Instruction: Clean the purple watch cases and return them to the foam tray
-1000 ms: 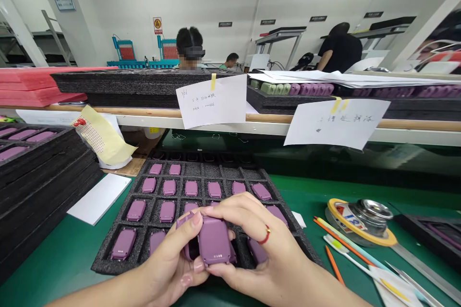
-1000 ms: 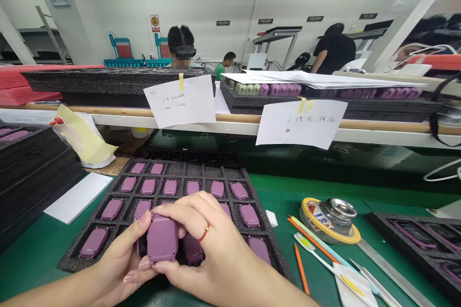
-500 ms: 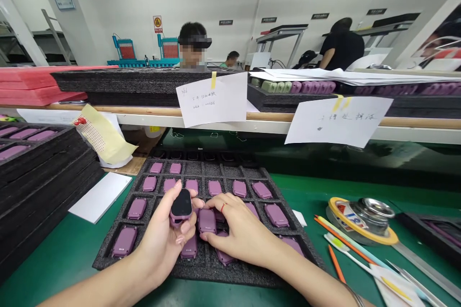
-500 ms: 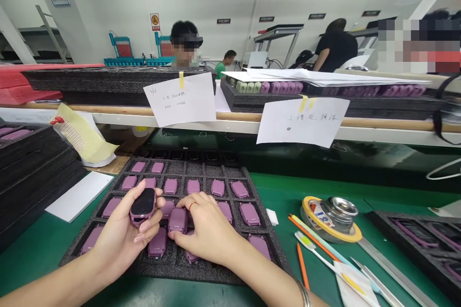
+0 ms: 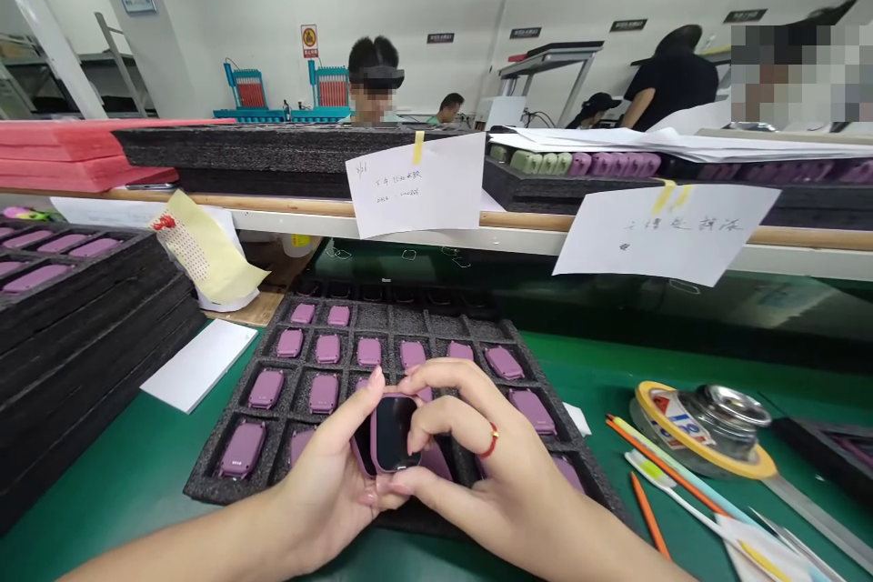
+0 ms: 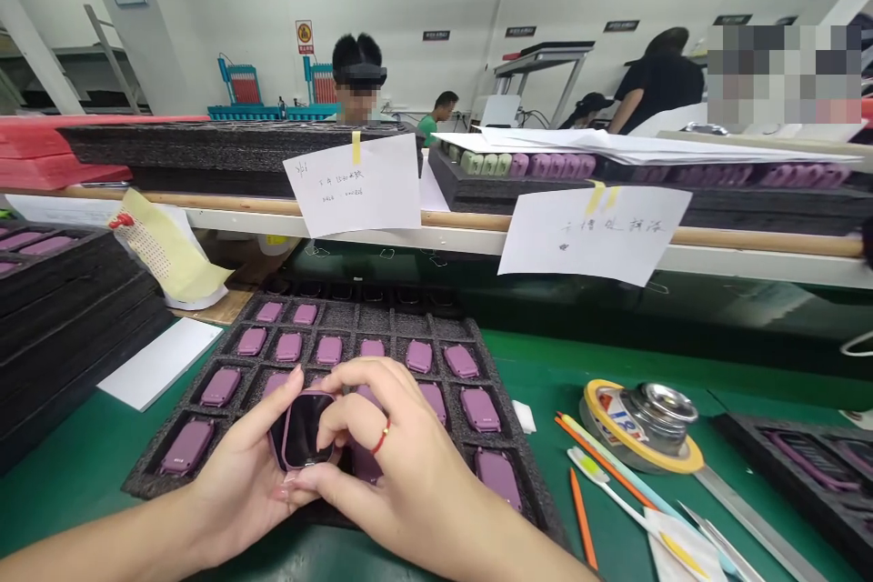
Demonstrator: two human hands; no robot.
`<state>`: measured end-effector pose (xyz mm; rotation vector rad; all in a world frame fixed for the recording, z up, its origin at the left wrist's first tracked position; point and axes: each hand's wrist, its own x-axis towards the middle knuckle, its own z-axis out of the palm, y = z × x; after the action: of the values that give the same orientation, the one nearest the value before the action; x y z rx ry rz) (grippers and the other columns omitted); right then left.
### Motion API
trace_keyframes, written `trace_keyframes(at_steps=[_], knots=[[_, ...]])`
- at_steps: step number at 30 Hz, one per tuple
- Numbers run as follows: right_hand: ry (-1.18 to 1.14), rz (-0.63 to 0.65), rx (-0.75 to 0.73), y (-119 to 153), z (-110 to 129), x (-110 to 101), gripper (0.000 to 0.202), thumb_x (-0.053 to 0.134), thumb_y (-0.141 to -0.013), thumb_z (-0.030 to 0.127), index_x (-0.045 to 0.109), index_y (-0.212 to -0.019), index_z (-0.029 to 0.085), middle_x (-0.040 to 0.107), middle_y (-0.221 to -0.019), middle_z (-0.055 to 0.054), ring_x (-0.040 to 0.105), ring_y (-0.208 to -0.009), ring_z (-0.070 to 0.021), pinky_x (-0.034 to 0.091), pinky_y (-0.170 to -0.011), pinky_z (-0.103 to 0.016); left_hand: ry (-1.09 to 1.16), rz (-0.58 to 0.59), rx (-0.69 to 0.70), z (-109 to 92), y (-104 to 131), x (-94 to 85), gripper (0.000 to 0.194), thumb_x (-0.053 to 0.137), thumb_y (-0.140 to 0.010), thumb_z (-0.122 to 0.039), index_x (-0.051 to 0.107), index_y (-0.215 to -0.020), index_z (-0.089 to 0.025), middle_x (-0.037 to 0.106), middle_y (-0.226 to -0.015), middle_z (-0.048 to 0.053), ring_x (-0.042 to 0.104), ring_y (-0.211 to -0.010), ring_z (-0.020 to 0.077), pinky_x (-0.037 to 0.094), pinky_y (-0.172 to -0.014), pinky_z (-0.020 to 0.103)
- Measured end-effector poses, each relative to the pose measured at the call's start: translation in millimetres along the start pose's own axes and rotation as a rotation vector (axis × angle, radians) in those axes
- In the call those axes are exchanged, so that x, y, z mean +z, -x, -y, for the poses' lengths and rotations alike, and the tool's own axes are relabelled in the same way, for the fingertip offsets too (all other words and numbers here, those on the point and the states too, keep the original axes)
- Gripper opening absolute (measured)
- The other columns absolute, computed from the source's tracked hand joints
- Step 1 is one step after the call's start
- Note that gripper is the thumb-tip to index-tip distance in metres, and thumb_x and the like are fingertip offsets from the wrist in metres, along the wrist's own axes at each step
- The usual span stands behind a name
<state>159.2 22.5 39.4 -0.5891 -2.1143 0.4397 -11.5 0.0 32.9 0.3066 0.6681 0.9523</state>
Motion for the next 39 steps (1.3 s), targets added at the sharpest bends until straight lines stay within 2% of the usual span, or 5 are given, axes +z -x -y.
trace_keyframes(at_steps=[6, 14, 19, 29, 39], knots=[[-0.019, -0.053, 0.027, -6, 5, -6, 0.009, 0.072, -0.087, 0.017, 0.066, -0.083, 0.022, 0.067, -0.106, -0.006, 0.068, -0.097, -0.0191, 0.056, -0.086, -0.031, -0.022, 0.088, 0.023, 2, -1, 0.7, 0.043, 0.083, -0.074, -0.052, 0.068, -0.076, -0.011, 0.056, -0.055, -0.001, 0.041, -0.041, 0.0024, 0.022, -0.039, 0.012], [-0.287, -0.440, 0.193, -9, 4, -19, 0.012, 0.069, -0.093, 0.024, 0.069, -0.081, 0.025, 0.075, -0.082, -0.001, 0.072, -0.069, -0.0148, 0.063, -0.067, -0.027, -0.097, 0.088, 0.031, 0, 3, 4.8, 0.046, 0.074, -0.083, -0.055, 0.073, -0.091, -0.009, 0.066, -0.075, 0.008, 0.043, -0.042, 0.0017, 0.020, -0.038, 0.013], [-0.268, -0.489, 0.172, -9, 1, -21, 0.009, 0.069, -0.093, 0.021, 0.072, -0.100, 0.026, 0.078, -0.105, -0.005, 0.075, -0.103, -0.0213, 0.065, -0.090, -0.035, -0.094, 0.110, 0.036, 0, 4, 5.3, 0.045, 0.074, -0.083, -0.053, 0.074, -0.092, -0.009, 0.066, -0.076, 0.009, 0.043, -0.043, 0.0018, 0.020, -0.039, 0.014], [0.120, -0.256, -0.221, -2, 3, -34, 0.042, 0.070, -0.083, 0.000, 0.073, -0.115, 0.027, 0.080, -0.107, -0.004, 0.078, -0.095, -0.0224, 0.067, -0.084, -0.033, -0.067, 0.168, 0.058, 0, 7, 3.4, 0.042, 0.074, -0.083, -0.054, 0.076, -0.087, -0.012, 0.069, -0.077, 0.009, 0.045, -0.043, 0.0020, 0.021, -0.041, 0.014], [-0.017, -0.192, -0.016, -7, 2, -16, 0.030, 0.080, -0.083, 0.023, 0.072, -0.111, 0.025, 0.079, -0.107, -0.006, 0.074, -0.103, -0.0224, 0.061, -0.097, -0.034, -0.050, 0.157, 0.042, 2, 6, 1.6, 0.051, 0.077, -0.077, -0.060, 0.076, -0.088, -0.010, 0.064, -0.071, 0.005, 0.044, -0.043, 0.0022, 0.021, -0.041, 0.014]])
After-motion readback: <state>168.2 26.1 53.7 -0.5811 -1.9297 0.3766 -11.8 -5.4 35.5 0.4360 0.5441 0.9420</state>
